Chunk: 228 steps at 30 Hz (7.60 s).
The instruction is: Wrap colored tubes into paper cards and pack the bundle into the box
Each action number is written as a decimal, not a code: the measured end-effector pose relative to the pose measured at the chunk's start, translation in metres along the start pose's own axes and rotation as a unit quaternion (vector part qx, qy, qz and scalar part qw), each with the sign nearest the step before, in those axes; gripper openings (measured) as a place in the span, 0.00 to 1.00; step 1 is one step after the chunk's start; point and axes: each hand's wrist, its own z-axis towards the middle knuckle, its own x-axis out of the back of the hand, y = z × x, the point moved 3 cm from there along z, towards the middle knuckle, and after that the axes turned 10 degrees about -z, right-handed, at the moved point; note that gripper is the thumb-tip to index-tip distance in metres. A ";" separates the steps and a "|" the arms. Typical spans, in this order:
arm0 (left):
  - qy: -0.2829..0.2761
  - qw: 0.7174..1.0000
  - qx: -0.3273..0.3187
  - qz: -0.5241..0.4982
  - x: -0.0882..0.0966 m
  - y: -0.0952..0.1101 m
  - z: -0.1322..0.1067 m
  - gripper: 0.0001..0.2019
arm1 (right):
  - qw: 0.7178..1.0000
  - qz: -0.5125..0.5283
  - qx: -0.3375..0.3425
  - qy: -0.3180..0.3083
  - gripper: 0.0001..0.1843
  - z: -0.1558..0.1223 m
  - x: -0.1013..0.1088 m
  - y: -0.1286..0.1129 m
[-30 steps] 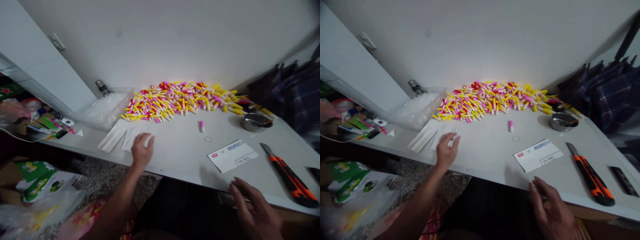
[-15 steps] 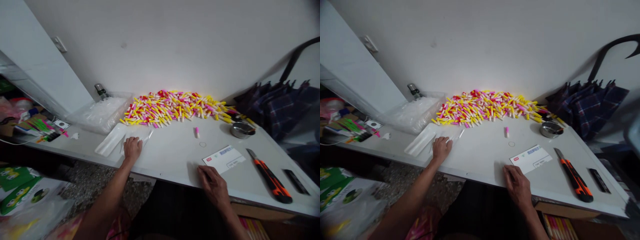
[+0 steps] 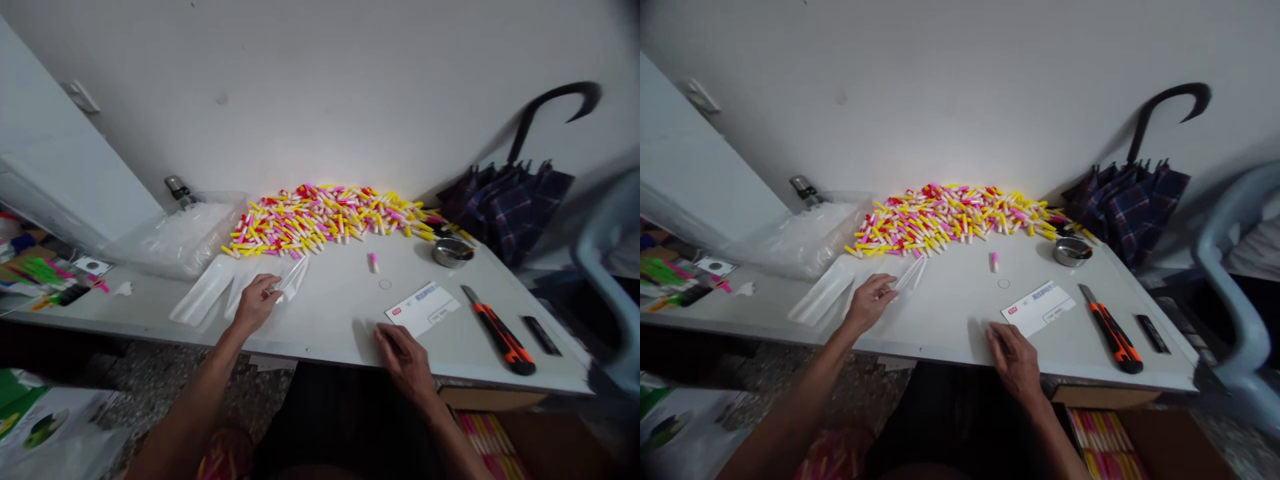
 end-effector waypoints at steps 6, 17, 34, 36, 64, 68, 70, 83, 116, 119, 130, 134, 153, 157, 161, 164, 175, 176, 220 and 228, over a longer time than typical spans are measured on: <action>-0.118 0.982 -0.055 -0.136 -0.033 0.050 -0.019 0.14 | 0.927 0.315 -0.191 -0.071 0.47 0.026 -0.012 -0.042; -0.137 0.974 -0.070 0.167 -0.063 0.036 -0.023 0.16 | 0.961 0.183 -0.180 -0.107 0.22 0.053 -0.053 -0.028; -0.158 0.961 -0.006 0.227 -0.147 0.053 -0.038 0.06 | 0.980 -0.108 -0.146 -0.076 0.30 0.047 -0.043 -0.025; -0.159 0.959 -0.011 0.233 -0.149 0.054 -0.039 0.07 | 0.978 -0.138 -0.137 -0.071 0.31 0.043 -0.042 -0.027; -0.181 0.953 0.033 0.242 -0.172 0.064 -0.018 0.10 | 0.965 -0.216 -0.086 -0.120 0.09 0.034 -0.039 -0.029; -0.174 0.958 0.028 0.225 -0.172 0.060 -0.017 0.08 | 0.968 -0.206 -0.079 -0.121 0.09 0.034 -0.039 -0.026; -0.156 0.969 0.030 0.190 -0.172 0.054 -0.017 0.08 | 0.969 -0.196 -0.079 -0.127 0.10 0.035 -0.038 -0.023; -0.077 0.981 -0.090 0.153 -0.178 0.047 -0.029 0.09 | 0.994 -0.040 -0.039 -0.094 0.16 0.044 -0.015 -0.010; -0.059 0.989 -0.122 0.050 -0.176 0.040 -0.036 0.07 | 0.954 0.099 -0.236 0.155 0.22 0.053 0.103 0.059; -0.060 0.988 -0.130 0.065 -0.177 0.042 -0.038 0.07 | 0.955 0.095 -0.238 0.152 0.22 0.052 0.093 0.053; -0.066 0.975 -0.170 0.128 -0.178 0.051 -0.042 0.09 | 0.963 0.097 -0.239 0.078 0.24 0.046 0.078 0.057; -0.070 0.970 -0.184 0.142 -0.178 0.053 -0.043 0.10 | 0.962 0.121 -0.235 0.067 0.24 0.049 0.078 0.056; -0.086 0.968 -0.192 0.139 -0.180 0.053 -0.043 0.11 | 0.965 0.132 -0.218 -0.057 0.20 0.095 0.067 0.052; -0.075 0.970 -0.191 0.132 -0.179 0.054 -0.043 0.11 | 0.964 0.123 -0.226 -0.066 0.18 0.098 0.038 0.048; -0.075 0.971 -0.185 0.134 -0.179 0.055 -0.042 0.12 | 0.970 0.071 -0.215 -0.089 0.18 0.089 -0.001 0.034; -0.072 0.969 -0.186 0.144 -0.179 0.055 -0.042 0.12 | 0.976 0.001 -0.200 -0.083 0.17 0.084 -0.019 0.020; -0.079 0.977 -0.169 0.104 -0.178 0.053 -0.040 0.10 | 0.969 -0.162 -0.159 -0.100 0.14 0.088 -0.019 0.009; -0.081 0.978 -0.166 0.102 -0.178 0.053 -0.040 0.10 | 0.964 -0.187 -0.161 -0.103 0.14 0.087 -0.018 0.008; -0.085 0.979 -0.172 0.060 -0.170 0.044 -0.038 0.12 | 0.923 -0.180 0.093 -0.326 0.14 0.114 0.018 -0.007; -0.064 0.988 -0.140 0.028 -0.168 0.040 -0.036 0.10 | 0.950 0.064 -0.067 -0.297 0.12 0.096 -0.009 0.011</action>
